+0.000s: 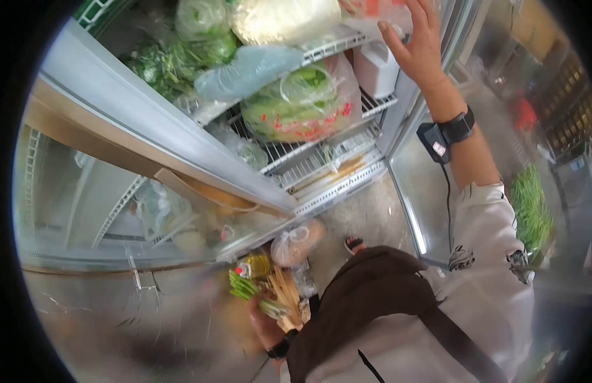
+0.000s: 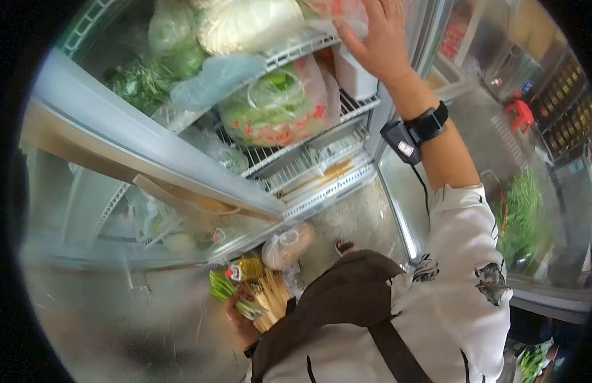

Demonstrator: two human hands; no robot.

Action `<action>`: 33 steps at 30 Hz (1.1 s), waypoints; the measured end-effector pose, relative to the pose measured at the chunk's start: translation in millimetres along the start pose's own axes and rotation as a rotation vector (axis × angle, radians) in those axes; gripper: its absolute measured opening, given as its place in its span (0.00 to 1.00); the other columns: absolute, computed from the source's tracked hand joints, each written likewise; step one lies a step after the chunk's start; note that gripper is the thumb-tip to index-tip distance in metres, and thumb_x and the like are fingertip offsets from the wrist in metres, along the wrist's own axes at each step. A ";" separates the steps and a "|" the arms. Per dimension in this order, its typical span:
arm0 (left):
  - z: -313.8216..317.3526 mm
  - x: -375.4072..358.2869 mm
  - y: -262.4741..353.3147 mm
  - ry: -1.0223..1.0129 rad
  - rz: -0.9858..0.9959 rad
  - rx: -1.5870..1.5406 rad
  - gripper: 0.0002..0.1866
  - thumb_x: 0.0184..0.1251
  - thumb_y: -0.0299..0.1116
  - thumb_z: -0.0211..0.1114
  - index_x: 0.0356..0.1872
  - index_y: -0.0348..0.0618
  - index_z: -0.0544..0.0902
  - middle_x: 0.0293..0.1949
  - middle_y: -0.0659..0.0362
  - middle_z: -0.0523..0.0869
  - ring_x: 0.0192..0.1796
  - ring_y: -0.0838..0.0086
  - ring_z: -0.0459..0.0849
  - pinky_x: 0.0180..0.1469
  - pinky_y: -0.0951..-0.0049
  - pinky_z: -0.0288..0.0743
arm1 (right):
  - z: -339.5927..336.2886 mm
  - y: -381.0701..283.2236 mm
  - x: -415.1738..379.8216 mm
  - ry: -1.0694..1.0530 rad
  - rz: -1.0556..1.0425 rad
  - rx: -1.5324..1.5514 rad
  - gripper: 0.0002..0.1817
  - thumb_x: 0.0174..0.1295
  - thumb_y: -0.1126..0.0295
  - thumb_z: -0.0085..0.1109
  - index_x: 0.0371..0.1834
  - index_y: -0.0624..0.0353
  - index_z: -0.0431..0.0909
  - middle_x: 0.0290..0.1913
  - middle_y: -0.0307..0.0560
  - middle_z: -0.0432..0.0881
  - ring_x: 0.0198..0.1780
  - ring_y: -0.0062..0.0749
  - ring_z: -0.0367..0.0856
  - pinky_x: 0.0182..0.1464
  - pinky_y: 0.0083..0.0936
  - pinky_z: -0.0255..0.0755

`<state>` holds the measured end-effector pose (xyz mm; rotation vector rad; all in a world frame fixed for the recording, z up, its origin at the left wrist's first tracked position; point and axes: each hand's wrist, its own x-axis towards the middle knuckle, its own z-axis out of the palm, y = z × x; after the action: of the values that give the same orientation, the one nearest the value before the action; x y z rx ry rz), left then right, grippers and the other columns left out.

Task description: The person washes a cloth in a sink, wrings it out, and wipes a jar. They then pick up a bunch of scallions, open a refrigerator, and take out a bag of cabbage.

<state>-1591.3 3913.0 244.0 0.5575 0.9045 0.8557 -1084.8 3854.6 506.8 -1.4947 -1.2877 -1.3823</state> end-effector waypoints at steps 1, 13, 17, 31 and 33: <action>2.9 0.7 -0.4 -0.004 -0.012 0.001 0.19 0.51 0.33 0.57 0.45 0.37 0.73 0.34 0.56 0.77 0.35 0.70 0.77 0.39 0.72 0.71 | 0.8 -11.4 -13.0 0.034 0.034 0.044 0.27 0.48 0.73 0.58 0.55 0.64 0.66 0.57 0.63 0.67 0.57 0.56 0.66 0.58 0.42 0.60; 12.3 6.3 7.6 -0.009 -0.171 0.051 0.22 0.49 0.25 0.54 0.49 0.35 0.66 0.32 0.55 0.73 0.30 0.73 0.72 0.32 0.73 0.68 | 11.9 -76.9 -267.8 -0.523 0.620 0.348 0.27 0.52 0.74 0.57 0.57 0.62 0.65 0.59 0.57 0.66 0.59 0.52 0.65 0.61 0.37 0.60; 5.7 4.9 -3.4 0.029 -0.179 0.101 0.22 0.49 0.24 0.54 0.50 0.34 0.66 0.32 0.55 0.74 0.30 0.73 0.72 0.32 0.73 0.69 | -0.4 -89.6 -310.9 -0.672 0.765 0.342 0.25 0.54 0.74 0.56 0.57 0.63 0.64 0.56 0.58 0.68 0.57 0.53 0.66 0.59 0.36 0.62; 62.0 30.0 -26.6 -0.037 -0.176 0.117 0.18 0.47 0.25 0.55 0.43 0.36 0.69 0.31 0.57 0.74 0.29 0.72 0.72 0.32 0.74 0.69 | 25.4 -75.9 -333.5 -0.807 0.912 0.534 0.22 0.57 0.74 0.54 0.57 0.61 0.66 0.49 0.57 0.73 0.47 0.44 0.76 0.50 0.33 0.70; 63.3 30.3 -30.7 -0.017 -0.171 0.084 0.18 0.46 0.24 0.55 0.43 0.36 0.69 0.30 0.57 0.75 0.28 0.72 0.72 0.32 0.73 0.69 | 35.4 -68.5 -327.1 -0.783 0.925 0.548 0.22 0.57 0.74 0.54 0.56 0.62 0.66 0.49 0.57 0.73 0.47 0.44 0.76 0.50 0.32 0.70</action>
<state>-1514.8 3916.8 240.9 0.5505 0.9613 0.6603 -1117.8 3841.4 172.6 -1.8892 -1.0019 0.1697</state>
